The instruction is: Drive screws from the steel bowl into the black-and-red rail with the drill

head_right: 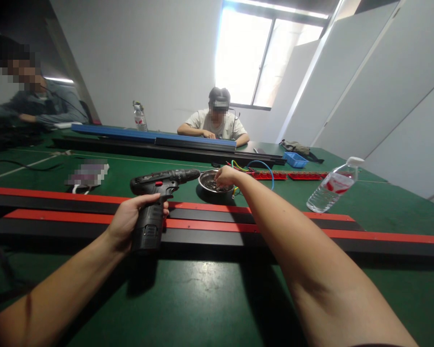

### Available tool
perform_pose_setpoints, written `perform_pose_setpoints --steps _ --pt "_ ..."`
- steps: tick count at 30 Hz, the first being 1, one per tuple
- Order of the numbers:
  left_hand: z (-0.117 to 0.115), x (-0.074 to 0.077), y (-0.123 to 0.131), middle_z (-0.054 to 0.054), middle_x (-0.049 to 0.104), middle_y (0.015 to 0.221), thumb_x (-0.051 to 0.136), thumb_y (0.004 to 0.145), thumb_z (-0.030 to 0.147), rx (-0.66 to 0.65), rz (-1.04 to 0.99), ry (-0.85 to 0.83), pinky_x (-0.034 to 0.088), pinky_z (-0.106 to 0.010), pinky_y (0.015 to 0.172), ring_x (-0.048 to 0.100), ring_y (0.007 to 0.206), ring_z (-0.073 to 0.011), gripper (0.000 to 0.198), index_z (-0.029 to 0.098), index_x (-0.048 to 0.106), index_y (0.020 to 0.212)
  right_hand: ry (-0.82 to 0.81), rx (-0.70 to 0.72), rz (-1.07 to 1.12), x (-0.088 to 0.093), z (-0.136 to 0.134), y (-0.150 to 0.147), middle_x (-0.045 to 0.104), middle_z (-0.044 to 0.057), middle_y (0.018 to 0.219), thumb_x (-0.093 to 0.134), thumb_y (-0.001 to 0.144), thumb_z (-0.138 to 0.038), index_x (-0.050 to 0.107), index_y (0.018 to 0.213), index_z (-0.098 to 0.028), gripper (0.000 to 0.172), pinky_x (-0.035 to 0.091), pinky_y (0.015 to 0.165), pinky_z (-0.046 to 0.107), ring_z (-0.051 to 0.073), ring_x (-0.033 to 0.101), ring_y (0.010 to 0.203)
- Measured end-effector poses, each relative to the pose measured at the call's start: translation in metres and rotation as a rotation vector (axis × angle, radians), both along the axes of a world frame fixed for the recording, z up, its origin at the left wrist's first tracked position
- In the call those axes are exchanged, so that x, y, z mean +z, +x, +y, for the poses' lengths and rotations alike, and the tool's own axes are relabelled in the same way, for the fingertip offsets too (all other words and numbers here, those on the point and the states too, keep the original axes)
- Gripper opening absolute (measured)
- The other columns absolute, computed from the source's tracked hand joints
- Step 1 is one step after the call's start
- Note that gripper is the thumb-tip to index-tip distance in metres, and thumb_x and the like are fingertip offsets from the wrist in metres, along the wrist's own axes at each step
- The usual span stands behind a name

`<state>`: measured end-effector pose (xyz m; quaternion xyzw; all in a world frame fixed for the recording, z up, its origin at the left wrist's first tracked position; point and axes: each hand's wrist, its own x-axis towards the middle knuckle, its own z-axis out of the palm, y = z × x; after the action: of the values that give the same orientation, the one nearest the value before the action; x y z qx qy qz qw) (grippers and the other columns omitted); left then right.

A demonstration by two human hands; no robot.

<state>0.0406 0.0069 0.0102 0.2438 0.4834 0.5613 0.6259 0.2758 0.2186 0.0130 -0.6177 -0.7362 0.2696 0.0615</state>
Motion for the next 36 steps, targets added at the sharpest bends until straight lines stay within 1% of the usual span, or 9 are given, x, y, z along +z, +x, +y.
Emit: perform_pose_setpoints --steps 2,5,9,12,20,25,28,33,36 --pt "0.000 0.000 0.000 -0.008 0.071 0.066 0.063 0.092 0.019 0.002 0.002 0.004 0.054 -0.023 0.046 0.063 0.049 -0.0143 0.023 0.015 0.071 0.071 -0.007 -0.002 0.026 -0.001 -0.002 0.001 0.078 0.008 0.085 0.071 0.089 -0.006 0.080 0.108 -0.012 0.023 0.051 0.057 0.019 0.012 0.067 0.064" --pt "0.001 -0.001 -0.001 -0.009 0.072 0.068 0.063 0.092 0.017 0.009 -0.006 0.015 0.055 -0.021 0.047 0.066 0.053 -0.0145 0.022 0.014 0.072 0.072 -0.009 -0.007 0.065 -0.003 -0.005 0.003 0.079 0.009 0.087 0.070 0.092 -0.008 0.079 0.108 -0.011 0.019 0.053 0.058 0.019 0.012 0.068 0.065" --pt "0.002 -0.002 0.000 -0.008 0.072 0.068 0.063 0.092 0.017 0.005 -0.021 0.021 0.056 -0.021 0.048 0.066 0.054 -0.0143 0.021 0.013 0.071 0.073 -0.013 -0.018 0.102 -0.007 -0.007 0.008 0.079 0.008 0.085 0.075 0.092 -0.014 0.080 0.103 -0.013 0.012 0.056 0.063 0.021 0.014 0.070 0.066" --pt "0.002 -0.001 0.000 -0.008 0.072 0.067 0.059 0.093 0.015 0.005 -0.017 0.012 0.056 -0.020 0.049 0.066 0.053 -0.0140 0.022 0.012 0.071 0.075 -0.016 -0.017 0.126 -0.008 -0.006 0.011 0.079 0.008 0.086 0.078 0.092 -0.018 0.080 0.102 -0.014 0.011 0.058 0.065 0.021 0.014 0.071 0.068" --pt "0.001 0.001 -0.002 -0.010 0.072 0.069 0.059 0.094 0.015 -0.001 -0.007 0.002 0.055 -0.021 0.050 0.067 0.052 -0.0139 0.022 0.010 0.071 0.076 -0.014 0.008 0.149 -0.005 -0.003 0.015 0.080 0.009 0.092 0.078 0.088 -0.011 0.081 0.100 -0.014 0.013 0.057 0.062 0.020 0.014 0.072 0.071" --pt "0.001 0.002 -0.001 -0.009 0.072 0.068 0.058 0.094 0.014 0.000 -0.006 -0.008 0.055 -0.020 0.052 0.067 0.053 -0.0138 0.024 0.009 0.070 0.074 -0.040 0.015 0.156 -0.005 -0.006 0.015 0.081 0.009 0.091 0.077 0.086 -0.008 0.081 0.101 -0.013 0.017 0.060 0.066 0.021 0.015 0.075 0.073" --pt "0.000 0.002 0.000 -0.009 0.072 0.067 0.058 0.094 0.015 0.002 -0.004 -0.015 0.054 -0.021 0.050 0.067 0.052 -0.0139 0.023 0.010 0.070 0.074 -0.019 0.027 0.139 -0.005 -0.008 0.015 0.082 0.009 0.090 0.077 0.085 -0.008 0.082 0.101 -0.013 0.018 0.060 0.067 0.021 0.015 0.074 0.073" --pt "0.000 0.004 0.000 -0.009 0.071 0.066 0.058 0.093 0.015 -0.004 -0.004 -0.029 0.054 -0.022 0.048 0.065 0.049 -0.0143 0.022 0.010 0.069 0.075 0.019 0.067 0.033 -0.006 -0.007 0.013 0.081 0.009 0.097 0.073 0.089 -0.009 0.082 0.107 -0.012 0.020 0.058 0.068 0.020 0.015 0.074 0.079" --pt "0.001 0.004 0.000 -0.010 0.071 0.066 0.057 0.093 0.015 -0.003 -0.001 -0.027 0.054 -0.022 0.048 0.065 0.049 -0.0146 0.023 0.009 0.069 0.075 0.018 0.113 -0.081 -0.008 -0.003 0.008 0.080 0.008 0.097 0.079 0.086 -0.012 0.083 0.101 -0.013 0.015 0.057 0.070 0.022 0.017 0.074 0.083"
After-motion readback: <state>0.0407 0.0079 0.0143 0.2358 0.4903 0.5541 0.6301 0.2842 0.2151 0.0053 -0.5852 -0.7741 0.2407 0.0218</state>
